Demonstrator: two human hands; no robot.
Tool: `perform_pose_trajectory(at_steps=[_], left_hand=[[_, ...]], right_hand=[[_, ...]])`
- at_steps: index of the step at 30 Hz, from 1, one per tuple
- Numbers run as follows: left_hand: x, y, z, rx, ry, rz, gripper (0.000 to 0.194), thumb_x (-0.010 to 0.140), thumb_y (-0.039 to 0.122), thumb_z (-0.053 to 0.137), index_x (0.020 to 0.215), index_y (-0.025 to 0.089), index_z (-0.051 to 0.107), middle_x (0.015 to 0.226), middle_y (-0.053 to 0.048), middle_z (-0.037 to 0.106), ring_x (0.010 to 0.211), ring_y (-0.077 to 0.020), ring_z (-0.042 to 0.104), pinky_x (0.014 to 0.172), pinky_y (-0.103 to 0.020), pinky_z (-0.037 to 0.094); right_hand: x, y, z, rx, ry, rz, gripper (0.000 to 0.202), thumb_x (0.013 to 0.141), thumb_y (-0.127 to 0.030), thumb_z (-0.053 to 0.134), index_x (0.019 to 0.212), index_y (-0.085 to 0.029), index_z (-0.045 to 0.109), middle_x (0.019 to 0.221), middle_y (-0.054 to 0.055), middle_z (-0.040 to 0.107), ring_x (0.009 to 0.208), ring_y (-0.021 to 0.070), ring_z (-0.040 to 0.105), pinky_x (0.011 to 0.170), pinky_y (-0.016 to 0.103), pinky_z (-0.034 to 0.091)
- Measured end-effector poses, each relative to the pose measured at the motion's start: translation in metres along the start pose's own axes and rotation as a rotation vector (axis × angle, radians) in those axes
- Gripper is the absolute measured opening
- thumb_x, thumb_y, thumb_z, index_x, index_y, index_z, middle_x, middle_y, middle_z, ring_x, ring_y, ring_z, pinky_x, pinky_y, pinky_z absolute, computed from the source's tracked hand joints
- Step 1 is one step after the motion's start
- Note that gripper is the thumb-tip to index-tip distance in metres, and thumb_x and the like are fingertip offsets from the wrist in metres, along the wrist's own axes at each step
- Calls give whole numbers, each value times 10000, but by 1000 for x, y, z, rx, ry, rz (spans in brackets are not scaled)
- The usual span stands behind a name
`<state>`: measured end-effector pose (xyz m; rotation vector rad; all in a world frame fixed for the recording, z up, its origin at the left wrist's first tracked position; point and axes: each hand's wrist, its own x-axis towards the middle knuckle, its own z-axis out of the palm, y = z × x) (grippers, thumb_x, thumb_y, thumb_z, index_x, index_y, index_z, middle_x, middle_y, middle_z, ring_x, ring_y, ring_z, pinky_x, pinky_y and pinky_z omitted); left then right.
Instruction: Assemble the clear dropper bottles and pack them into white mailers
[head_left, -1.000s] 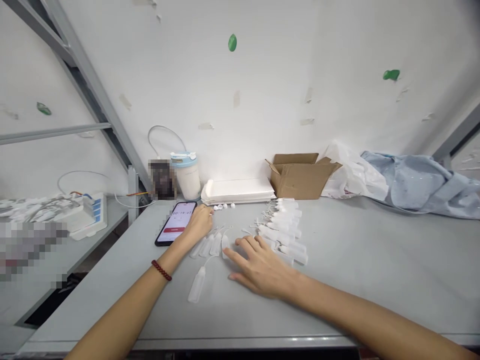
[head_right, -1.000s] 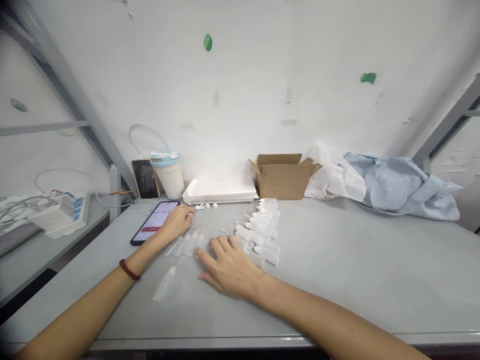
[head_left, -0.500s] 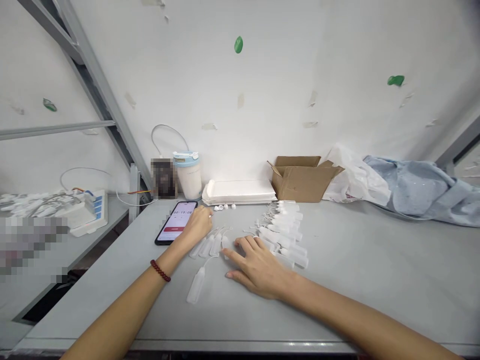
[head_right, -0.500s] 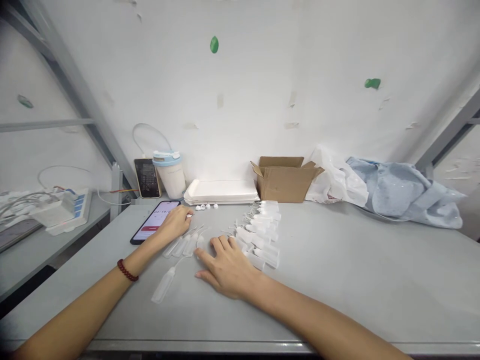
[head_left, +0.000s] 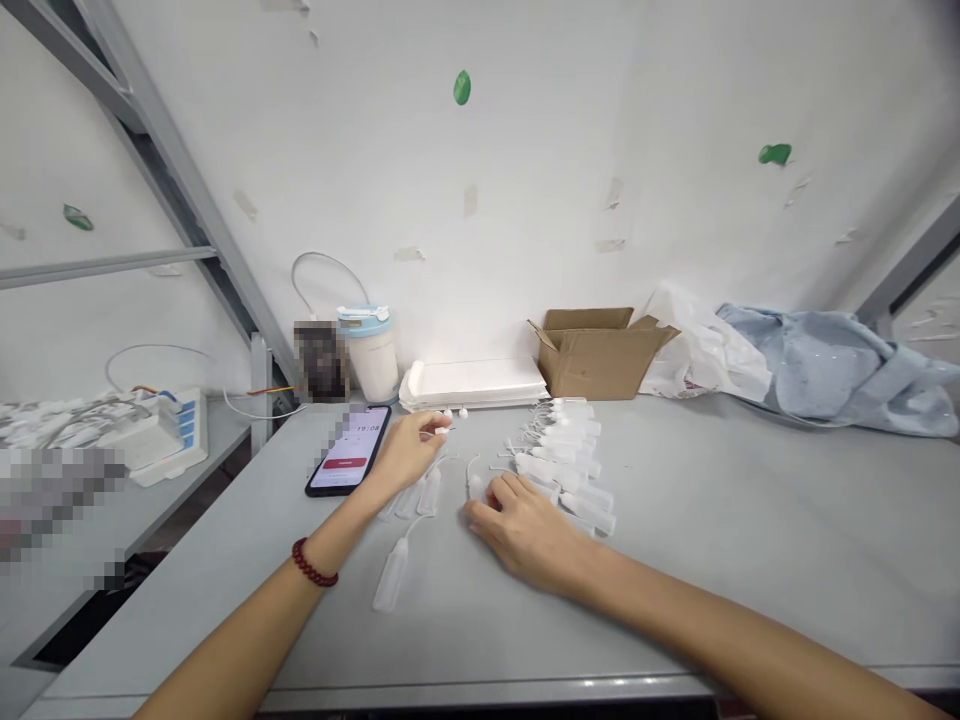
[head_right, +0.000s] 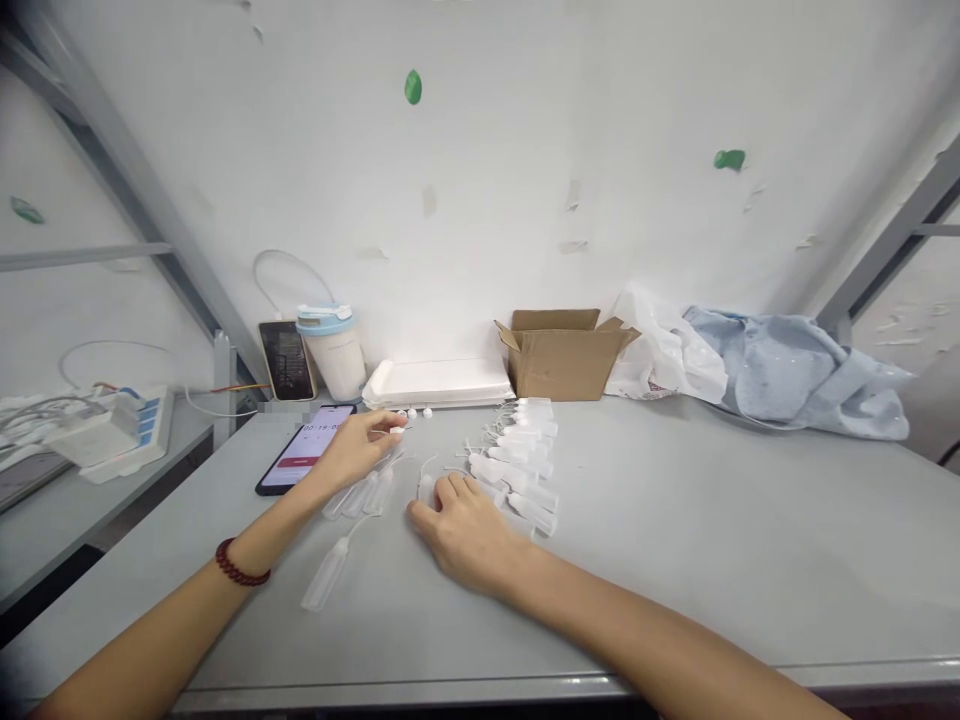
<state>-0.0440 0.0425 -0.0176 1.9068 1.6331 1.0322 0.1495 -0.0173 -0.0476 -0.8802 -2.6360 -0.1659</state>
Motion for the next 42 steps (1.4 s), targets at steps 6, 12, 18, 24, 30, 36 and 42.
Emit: perform_pose_trajectory(at_steps=[6, 12, 18, 24, 30, 36, 42], left_hand=[[-10, 19, -5, -547, -75, -252, 281, 651, 230, 697, 914, 131, 681, 943, -88, 694, 929, -223, 619, 908, -377, 425], [-18, 31, 0, -892, -175, -417, 113, 722, 110, 652, 829, 131, 683, 852, -56, 687, 904, -169, 636, 965, -312, 407], [-27, 41, 6, -1049, -319, -391, 57, 750, 116, 645, 799, 115, 674, 886, -66, 658, 924, -172, 615, 933, -294, 445], [-31, 46, 5, -1051, -350, -326, 118, 741, 174, 679, 848, 129, 657, 898, -58, 649, 943, -178, 605, 909, -300, 444], [-32, 43, 6, -1037, -409, -240, 119, 746, 221, 679, 838, 149, 657, 891, -37, 635, 966, -171, 586, 931, -304, 409], [-30, 40, 7, -998, -366, -188, 129, 738, 223, 687, 836, 142, 665, 871, -30, 592, 831, -125, 550, 823, -261, 430], [-32, 43, 6, -1027, -374, -196, 178, 704, 222, 722, 861, 159, 668, 812, -6, 596, 764, -103, 542, 791, -248, 417]], right_hand=[[-4, 3, -3, 23, 153, 2, 134, 842, -136, 479, 884, -166, 602, 776, 70, 511, 692, 160, 406, 614, 255, 339], [-8, 6, -15, 64, 364, -12, 176, 845, -104, 465, 937, -162, 603, 804, 73, 524, 706, 153, 406, 624, 257, 349], [-8, 8, -19, 173, 397, 3, 162, 868, -137, 451, 926, -161, 600, 802, 69, 525, 707, 150, 428, 624, 262, 376], [-9, 11, -22, 298, 334, 20, 166, 868, -152, 447, 953, -166, 589, 839, 77, 551, 758, 165, 476, 669, 290, 410], [-11, 11, -26, 532, 248, 111, 176, 870, -172, 447, 1008, -202, 552, 917, 65, 575, 858, 175, 508, 773, 326, 432], [-10, 10, -30, 826, 203, 343, 138, 895, -256, 426, 968, -207, 533, 865, 28, 571, 780, 144, 504, 655, 267, 412], [-4, 11, -35, 1516, 81, 465, 241, 826, -402, 552, 828, -188, 440, 791, 2, 563, 570, 84, 493, 550, 245, 410]])
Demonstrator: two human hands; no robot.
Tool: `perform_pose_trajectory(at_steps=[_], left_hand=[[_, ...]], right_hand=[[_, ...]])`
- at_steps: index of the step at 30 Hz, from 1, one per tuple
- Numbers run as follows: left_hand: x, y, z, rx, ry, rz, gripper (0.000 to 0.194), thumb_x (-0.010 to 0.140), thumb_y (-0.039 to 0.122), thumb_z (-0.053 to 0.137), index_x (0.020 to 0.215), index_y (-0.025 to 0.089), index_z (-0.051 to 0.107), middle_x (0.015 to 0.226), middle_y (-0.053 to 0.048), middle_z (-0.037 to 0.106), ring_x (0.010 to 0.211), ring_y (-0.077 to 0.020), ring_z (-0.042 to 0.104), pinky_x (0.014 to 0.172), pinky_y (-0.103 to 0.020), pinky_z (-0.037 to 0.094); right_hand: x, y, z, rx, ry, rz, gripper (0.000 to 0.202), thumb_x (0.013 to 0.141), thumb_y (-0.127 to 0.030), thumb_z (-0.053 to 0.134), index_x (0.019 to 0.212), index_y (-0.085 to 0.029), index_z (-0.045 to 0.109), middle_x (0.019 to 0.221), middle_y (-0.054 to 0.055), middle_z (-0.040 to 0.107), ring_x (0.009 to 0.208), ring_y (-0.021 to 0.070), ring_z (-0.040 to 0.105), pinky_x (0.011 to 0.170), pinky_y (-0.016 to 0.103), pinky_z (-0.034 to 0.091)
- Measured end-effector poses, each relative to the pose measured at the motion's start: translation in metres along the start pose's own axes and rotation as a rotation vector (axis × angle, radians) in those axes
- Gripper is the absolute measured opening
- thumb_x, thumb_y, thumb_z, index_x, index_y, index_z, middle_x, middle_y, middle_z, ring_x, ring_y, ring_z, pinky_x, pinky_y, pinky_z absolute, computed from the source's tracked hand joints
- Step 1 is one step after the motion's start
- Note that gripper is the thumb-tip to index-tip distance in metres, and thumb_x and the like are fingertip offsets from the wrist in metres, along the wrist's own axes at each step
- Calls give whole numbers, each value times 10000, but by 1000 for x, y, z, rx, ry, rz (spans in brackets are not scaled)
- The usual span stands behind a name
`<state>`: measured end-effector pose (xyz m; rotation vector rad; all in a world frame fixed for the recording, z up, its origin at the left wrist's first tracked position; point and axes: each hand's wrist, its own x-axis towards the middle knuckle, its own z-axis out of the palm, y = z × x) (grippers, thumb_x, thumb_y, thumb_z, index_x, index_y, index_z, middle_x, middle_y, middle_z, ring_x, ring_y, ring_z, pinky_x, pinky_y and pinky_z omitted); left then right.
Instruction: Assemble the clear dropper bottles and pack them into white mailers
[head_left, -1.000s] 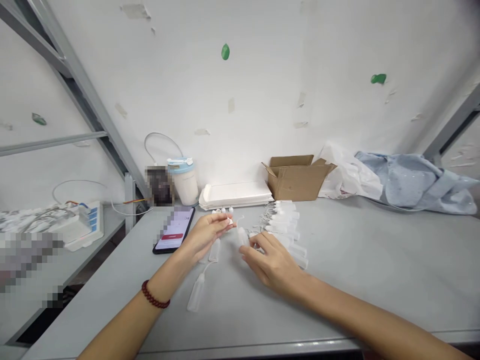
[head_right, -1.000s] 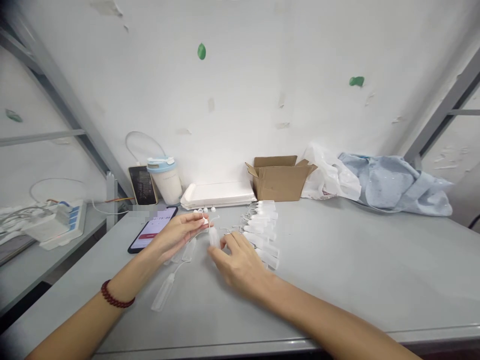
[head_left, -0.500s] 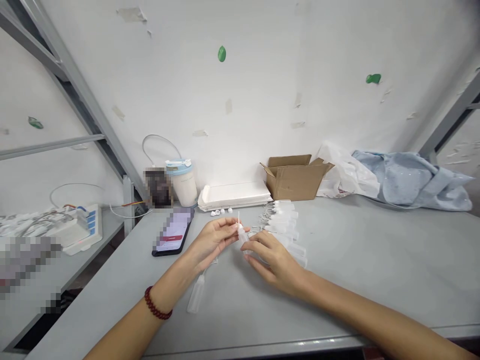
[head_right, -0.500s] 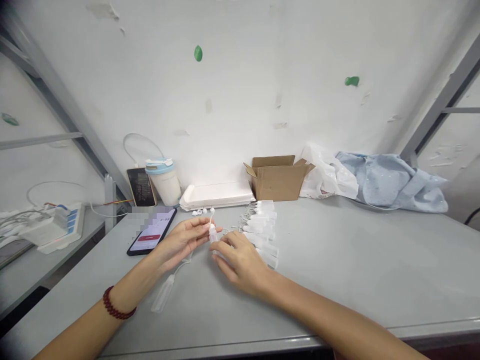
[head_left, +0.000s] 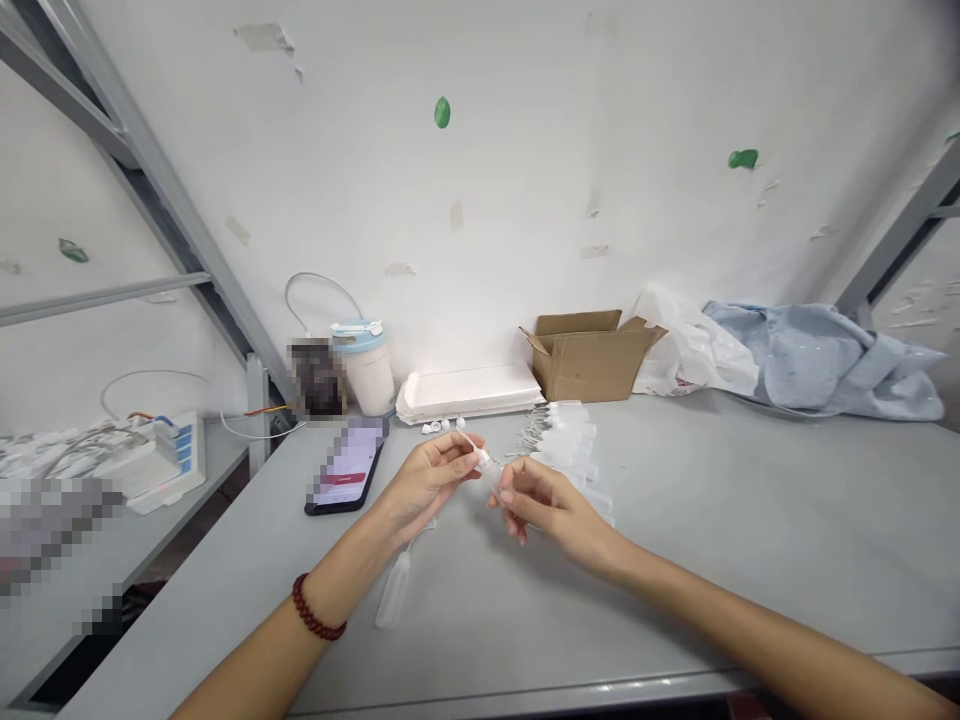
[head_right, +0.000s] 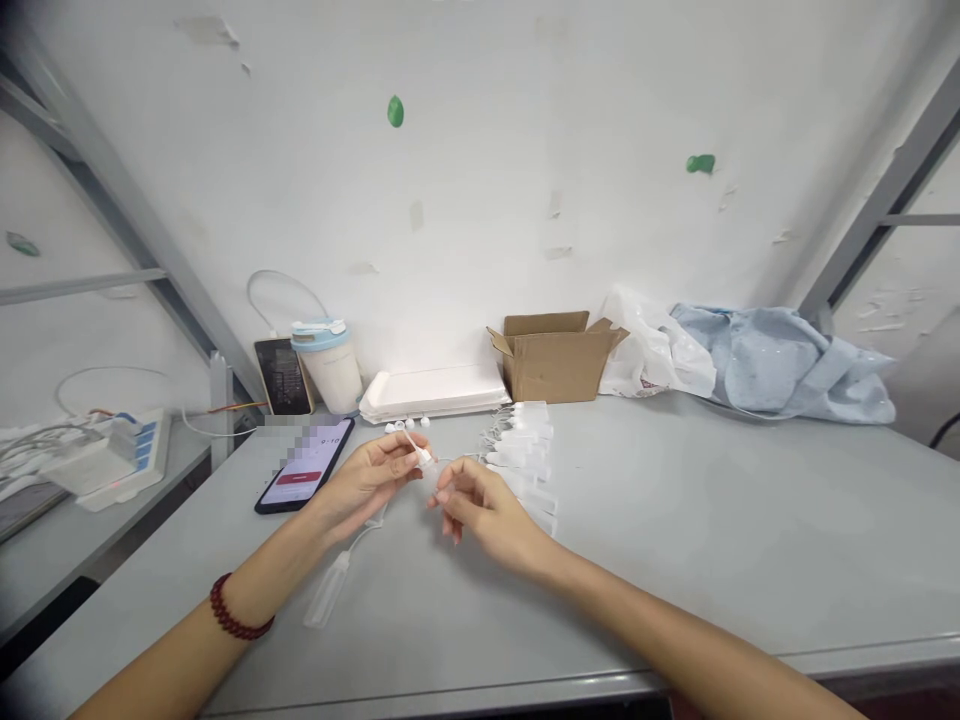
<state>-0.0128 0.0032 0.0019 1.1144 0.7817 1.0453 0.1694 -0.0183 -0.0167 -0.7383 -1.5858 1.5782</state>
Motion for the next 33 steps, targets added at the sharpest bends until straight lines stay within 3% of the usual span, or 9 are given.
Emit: perform_pose_trajectory(at_steps=[9, 14, 22, 28, 33], left_hand=[[-1, 2, 1, -74, -56, -7, 219, 696, 180, 723, 908, 155, 675, 858, -32, 649, 857, -134, 579, 875, -270, 402], [-3, 4, 3, -40, -86, 6, 214, 719, 230, 707, 918, 155, 679, 883, -52, 648, 897, -168, 574, 907, -311, 396], [-2, -3, 2, 79, -2, 8, 119, 697, 266, 726, 728, 154, 704, 885, -38, 631, 819, -134, 550, 835, -261, 410], [-2, 1, 0, 14, -14, 23, 283, 643, 200, 761, 918, 184, 696, 802, -19, 654, 801, -127, 575, 838, -265, 407], [-2, 1, -2, -16, -32, 39, 343, 638, 178, 763, 965, 211, 665, 827, -23, 688, 861, -151, 614, 865, -285, 410]], right_hand=[[-3, -4, 2, 466, -105, 192, 282, 751, -282, 675, 798, -186, 414, 809, 17, 609, 523, 59, 502, 483, 201, 395], [-3, -3, 1, 478, -109, 168, 268, 768, -294, 660, 797, -185, 417, 834, 24, 612, 524, 60, 502, 491, 210, 408], [-3, -3, -3, 477, -139, 159, 286, 795, -290, 629, 772, -201, 358, 808, 3, 603, 494, 52, 472, 509, 224, 403], [-6, -7, -3, 553, -171, 208, 326, 780, -292, 642, 786, -216, 324, 769, -14, 577, 455, 34, 382, 480, 211, 381], [-6, -10, -3, 581, -176, 239, 342, 769, -305, 648, 796, -224, 317, 744, -28, 556, 428, 25, 343, 457, 198, 362]])
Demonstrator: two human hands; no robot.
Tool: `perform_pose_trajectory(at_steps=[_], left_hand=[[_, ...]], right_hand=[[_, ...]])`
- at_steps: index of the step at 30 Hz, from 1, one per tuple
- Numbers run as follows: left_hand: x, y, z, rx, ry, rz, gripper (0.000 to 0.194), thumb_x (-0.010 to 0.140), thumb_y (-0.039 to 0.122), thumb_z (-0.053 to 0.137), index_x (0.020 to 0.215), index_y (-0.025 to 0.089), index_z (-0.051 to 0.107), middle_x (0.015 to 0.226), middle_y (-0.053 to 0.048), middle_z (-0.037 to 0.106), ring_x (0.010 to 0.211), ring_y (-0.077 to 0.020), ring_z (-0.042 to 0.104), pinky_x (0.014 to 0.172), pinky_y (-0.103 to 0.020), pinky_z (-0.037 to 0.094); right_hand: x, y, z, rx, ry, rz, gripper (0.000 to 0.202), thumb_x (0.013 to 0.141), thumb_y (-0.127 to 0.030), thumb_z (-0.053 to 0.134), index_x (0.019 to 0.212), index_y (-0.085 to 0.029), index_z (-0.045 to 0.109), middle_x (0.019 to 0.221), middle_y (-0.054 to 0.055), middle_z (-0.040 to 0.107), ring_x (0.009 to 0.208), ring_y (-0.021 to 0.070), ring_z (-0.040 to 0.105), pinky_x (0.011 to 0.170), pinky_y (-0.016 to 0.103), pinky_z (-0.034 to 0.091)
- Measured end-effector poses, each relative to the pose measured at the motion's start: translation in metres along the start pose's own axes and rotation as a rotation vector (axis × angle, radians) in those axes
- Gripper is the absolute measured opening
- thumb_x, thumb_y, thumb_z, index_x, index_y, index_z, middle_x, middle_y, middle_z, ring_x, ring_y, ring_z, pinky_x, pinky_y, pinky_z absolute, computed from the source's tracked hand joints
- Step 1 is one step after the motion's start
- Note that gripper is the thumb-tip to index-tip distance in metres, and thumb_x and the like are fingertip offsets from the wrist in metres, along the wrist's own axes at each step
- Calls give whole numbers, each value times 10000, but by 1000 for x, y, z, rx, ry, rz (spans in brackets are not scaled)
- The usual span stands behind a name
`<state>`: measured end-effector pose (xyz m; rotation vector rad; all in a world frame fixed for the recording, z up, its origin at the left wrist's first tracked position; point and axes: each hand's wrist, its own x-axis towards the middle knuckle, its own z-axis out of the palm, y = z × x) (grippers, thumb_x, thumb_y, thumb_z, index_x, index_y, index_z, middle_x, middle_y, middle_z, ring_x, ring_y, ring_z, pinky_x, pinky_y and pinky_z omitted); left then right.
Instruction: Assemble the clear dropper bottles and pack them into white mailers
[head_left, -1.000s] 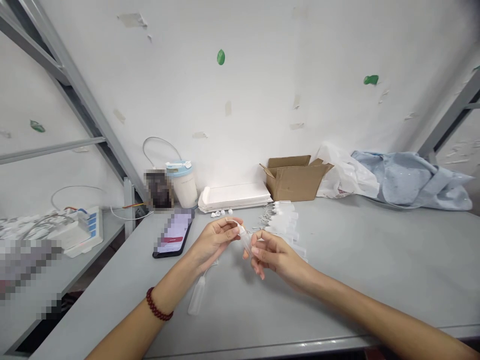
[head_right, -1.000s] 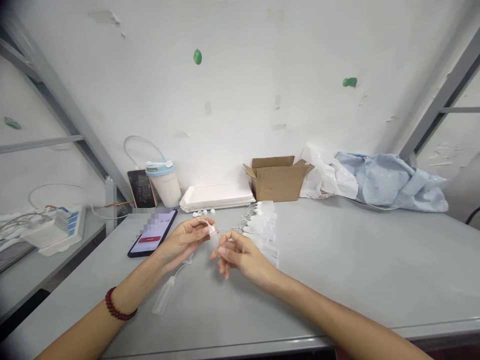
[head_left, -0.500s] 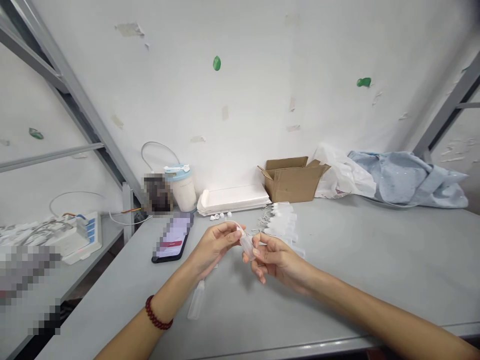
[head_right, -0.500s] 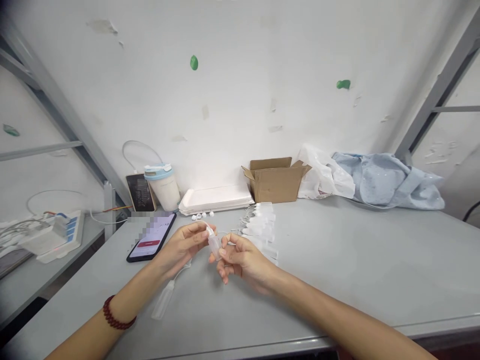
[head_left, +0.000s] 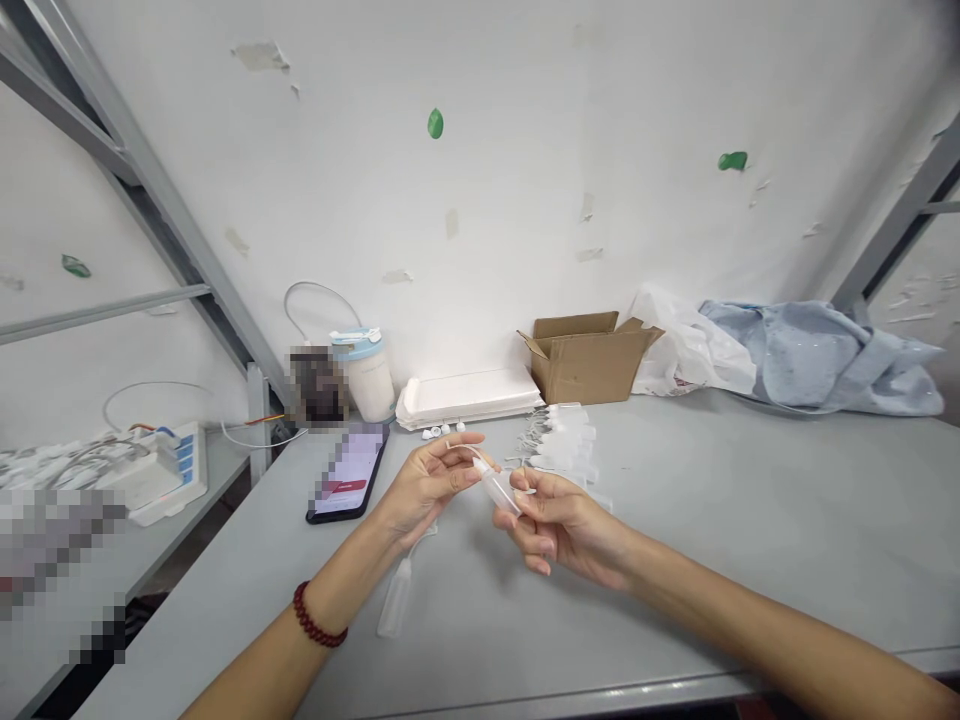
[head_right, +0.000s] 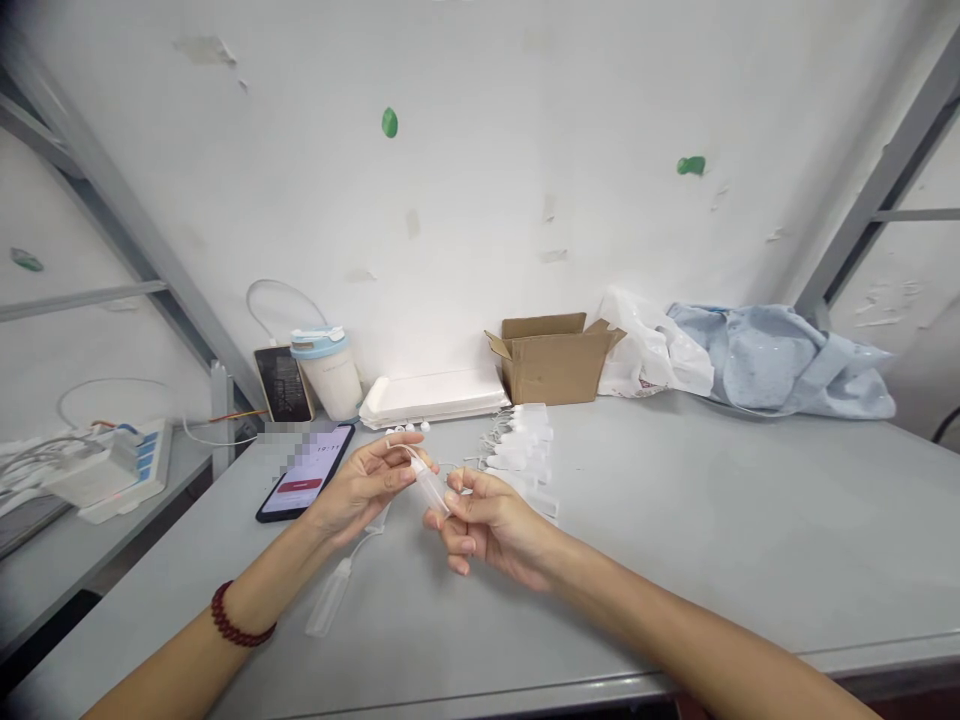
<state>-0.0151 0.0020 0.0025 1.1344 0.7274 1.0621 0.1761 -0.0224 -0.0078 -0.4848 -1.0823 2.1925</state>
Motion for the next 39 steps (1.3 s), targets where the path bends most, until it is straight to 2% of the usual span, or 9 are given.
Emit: perform_pose_trajectory(at_steps=[5, 7, 11, 14, 22, 28, 31, 35, 39], left_hand=[[0, -3, 1, 51, 18, 20, 288, 670, 193, 744, 949, 198, 671, 877, -32, 685, 894, -158, 608, 856, -274, 423], [0, -4, 3, 116, 54, 35, 264, 659, 197, 753, 912, 184, 681, 872, -33, 681, 871, -154, 604, 826, -258, 436], [-2, -7, 7, 269, 88, 63, 195, 682, 230, 735, 864, 170, 696, 855, -37, 682, 844, -155, 604, 803, -250, 450], [-3, -5, 8, 311, 27, -13, 190, 741, 284, 681, 889, 165, 696, 819, -46, 687, 801, -162, 620, 792, -274, 466], [-5, 5, 9, 448, -130, -15, 241, 804, 332, 589, 745, 112, 667, 657, -45, 624, 609, -142, 589, 591, -254, 482], [-9, -6, 16, 608, -47, 121, 172, 806, 284, 580, 845, 126, 633, 685, -16, 611, 610, -123, 574, 624, -248, 479], [-11, -11, 20, 620, -14, 206, 141, 808, 259, 572, 857, 137, 623, 791, -29, 621, 679, -129, 587, 654, -243, 484], [-11, -7, 20, 641, -23, 170, 187, 825, 286, 552, 879, 133, 644, 745, -30, 635, 681, -136, 593, 652, -242, 482], [-9, -1, 17, 625, -97, 79, 288, 862, 347, 497, 796, 115, 655, 687, -39, 635, 624, -134, 593, 625, -252, 479]], right_hand=[[2, 0, -1, -178, 61, -73, 270, 812, -375, 573, 868, -227, 353, 740, -29, 532, 457, 48, 371, 485, 224, 384], [2, 0, -4, -466, 143, -182, 253, 844, -400, 514, 963, -226, 374, 700, -37, 501, 485, 75, 401, 500, 240, 390], [3, 2, -15, -1302, 279, -459, 272, 900, -331, 401, 1124, -178, 389, 675, -8, 506, 573, 138, 471, 565, 282, 392], [4, 3, -24, -1568, 292, -549, 260, 929, -295, 314, 1135, -158, 395, 774, 60, 577, 663, 175, 537, 597, 295, 409], [0, 0, -16, -1418, 304, -499, 202, 927, -312, 337, 1035, -167, 428, 628, -20, 488, 527, 125, 438, 536, 262, 365], [3, -5, -10, -739, 315, -215, 305, 873, -505, 390, 781, -215, 371, 548, -93, 310, 412, 69, 299, 395, 209, 307], [6, -8, -11, -539, 305, -132, 342, 824, -530, 456, 740, -216, 350, 544, -105, 273, 396, 49, 244, 362, 192, 292], [5, -7, -10, -660, 322, -234, 292, 862, -486, 418, 784, -205, 395, 551, -90, 330, 419, 61, 288, 396, 206, 321], [1, 0, -12, -1146, 346, -442, 183, 915, -347, 376, 939, -185, 458, 620, -33, 480, 512, 101, 428, 511, 244, 367]])
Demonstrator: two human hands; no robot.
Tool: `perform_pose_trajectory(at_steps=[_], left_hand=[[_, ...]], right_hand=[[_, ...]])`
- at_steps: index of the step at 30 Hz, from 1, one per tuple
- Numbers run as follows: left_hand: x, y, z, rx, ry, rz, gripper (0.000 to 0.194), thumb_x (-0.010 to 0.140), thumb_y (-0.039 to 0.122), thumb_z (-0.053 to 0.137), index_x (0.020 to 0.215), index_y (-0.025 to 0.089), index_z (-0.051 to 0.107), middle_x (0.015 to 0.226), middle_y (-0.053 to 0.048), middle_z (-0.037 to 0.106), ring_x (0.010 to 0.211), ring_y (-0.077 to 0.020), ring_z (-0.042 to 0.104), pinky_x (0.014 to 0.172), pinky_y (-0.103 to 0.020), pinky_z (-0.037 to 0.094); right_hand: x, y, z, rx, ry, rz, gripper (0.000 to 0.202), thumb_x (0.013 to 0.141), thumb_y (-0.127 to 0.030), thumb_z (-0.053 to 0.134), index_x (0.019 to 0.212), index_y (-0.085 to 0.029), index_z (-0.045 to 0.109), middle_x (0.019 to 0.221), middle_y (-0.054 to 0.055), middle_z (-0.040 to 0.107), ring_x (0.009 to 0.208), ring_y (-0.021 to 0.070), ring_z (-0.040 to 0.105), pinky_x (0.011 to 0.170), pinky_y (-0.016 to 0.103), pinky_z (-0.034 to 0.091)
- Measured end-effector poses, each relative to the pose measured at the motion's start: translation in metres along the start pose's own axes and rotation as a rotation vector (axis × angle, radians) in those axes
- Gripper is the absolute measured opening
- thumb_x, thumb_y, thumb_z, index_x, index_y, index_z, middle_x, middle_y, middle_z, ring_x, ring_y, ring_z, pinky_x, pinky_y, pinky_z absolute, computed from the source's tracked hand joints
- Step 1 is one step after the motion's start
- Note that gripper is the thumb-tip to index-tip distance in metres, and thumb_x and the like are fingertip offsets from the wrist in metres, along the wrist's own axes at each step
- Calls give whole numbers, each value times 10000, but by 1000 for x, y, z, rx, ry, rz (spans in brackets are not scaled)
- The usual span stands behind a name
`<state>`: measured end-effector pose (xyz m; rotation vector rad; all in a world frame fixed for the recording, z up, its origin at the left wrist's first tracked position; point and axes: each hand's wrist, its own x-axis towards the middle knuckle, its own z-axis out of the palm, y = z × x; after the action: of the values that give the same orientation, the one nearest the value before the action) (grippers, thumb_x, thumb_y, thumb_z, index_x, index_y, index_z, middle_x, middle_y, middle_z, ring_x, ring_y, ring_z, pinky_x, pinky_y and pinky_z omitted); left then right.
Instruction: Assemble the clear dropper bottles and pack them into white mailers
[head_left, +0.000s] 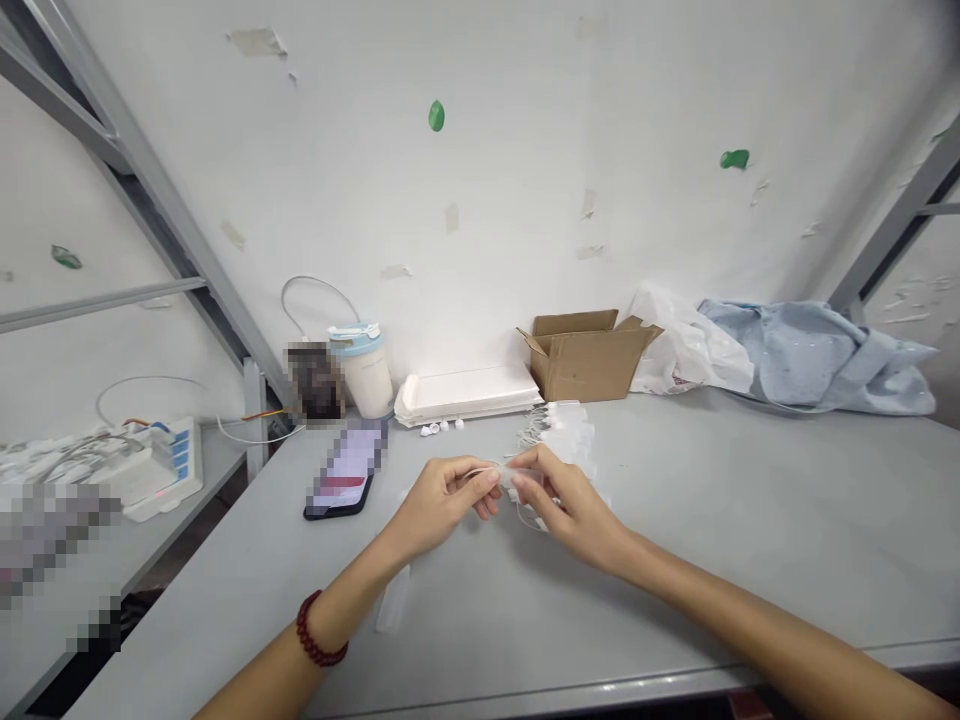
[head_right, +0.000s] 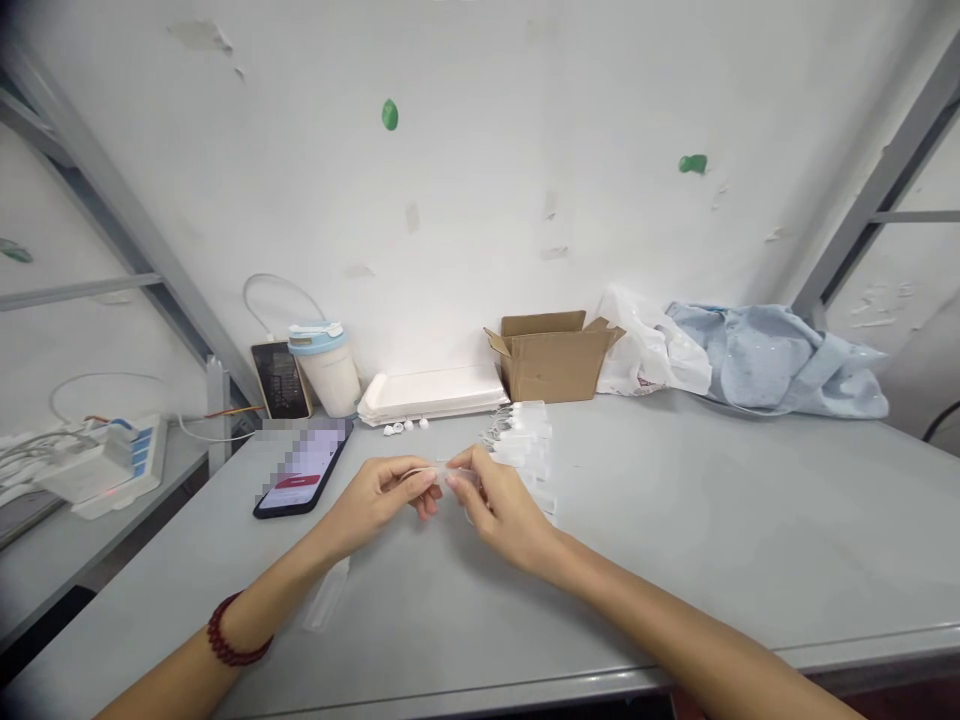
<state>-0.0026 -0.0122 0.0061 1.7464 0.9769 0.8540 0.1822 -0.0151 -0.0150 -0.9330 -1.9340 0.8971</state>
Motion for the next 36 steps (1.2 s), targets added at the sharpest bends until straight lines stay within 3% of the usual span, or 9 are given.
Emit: perform_pose_trajectory(at_steps=[5, 8, 11, 17, 21, 25, 29, 32, 36], left_hand=[[0, 2, -4, -121, -105, -70, 327, 868, 369, 483, 722, 107, 613, 658, -38, 611, 606, -135, 595, 624, -263, 482], [0, 4, -7, -121, -137, -87, 345, 862, 378, 491, 662, 113, 586, 609, -20, 584, 554, -120, 574, 593, -247, 463], [-2, 6, -6, -47, -140, -67, 394, 869, 393, 469, 596, 122, 554, 528, -1, 546, 488, -106, 539, 552, -234, 436], [-6, 4, 7, 248, 5, 87, 338, 874, 308, 464, 593, 139, 544, 552, -3, 569, 543, -105, 525, 553, -212, 389], [-7, 2, 13, 418, 70, 209, 287, 864, 238, 472, 605, 144, 555, 586, 0, 579, 572, -104, 513, 588, -220, 375], [-6, 1, 12, 354, 75, 188, 224, 860, 280, 491, 707, 150, 592, 627, 0, 592, 605, -114, 529, 607, -222, 397], [-4, 0, 7, 132, -34, 85, 299, 882, 345, 449, 706, 142, 580, 638, -4, 585, 609, -115, 570, 614, -219, 440], [-3, -2, 3, 56, -78, 25, 324, 876, 373, 454, 691, 135, 573, 629, -2, 569, 579, -110, 569, 592, -220, 442], [-2, -3, 2, 48, -128, -28, 378, 870, 417, 449, 615, 146, 514, 529, 19, 522, 498, -98, 519, 538, -212, 409]], right_hand=[[-4, 9, 2, -318, 74, -295, 169, 922, -257, 362, 1031, -168, 457, 794, 62, 589, 608, 135, 509, 565, 264, 395], [-4, 6, 2, -300, 51, -298, 163, 921, -276, 374, 1013, -174, 462, 771, 50, 587, 587, 127, 497, 552, 257, 390], [-3, -3, 1, -154, 13, -123, 168, 919, -324, 373, 908, -187, 471, 637, -13, 516, 514, 103, 426, 506, 241, 348], [5, -8, -3, 481, -132, 351, 340, 834, -536, 436, 728, -223, 357, 489, -112, 238, 395, 61, 217, 351, 186, 272], [8, -5, -5, 585, -142, 463, 373, 785, -542, 507, 689, -219, 346, 483, -119, 229, 391, 47, 179, 327, 170, 248], [6, -3, -2, 467, -61, 340, 338, 837, -527, 434, 717, -219, 365, 474, -112, 275, 381, 59, 249, 363, 190, 276], [0, -1, 1, 98, 8, 80, 254, 904, -425, 370, 800, -201, 430, 530, -67, 407, 458, 84, 352, 452, 222, 285], [-3, -1, 1, -123, -17, -74, 192, 917, -343, 365, 845, -188, 454, 613, -31, 497, 501, 88, 377, 503, 242, 290], [-3, -3, 1, -88, -37, -27, 203, 913, -360, 376, 834, -191, 457, 568, -50, 444, 474, 84, 335, 478, 238, 264]])
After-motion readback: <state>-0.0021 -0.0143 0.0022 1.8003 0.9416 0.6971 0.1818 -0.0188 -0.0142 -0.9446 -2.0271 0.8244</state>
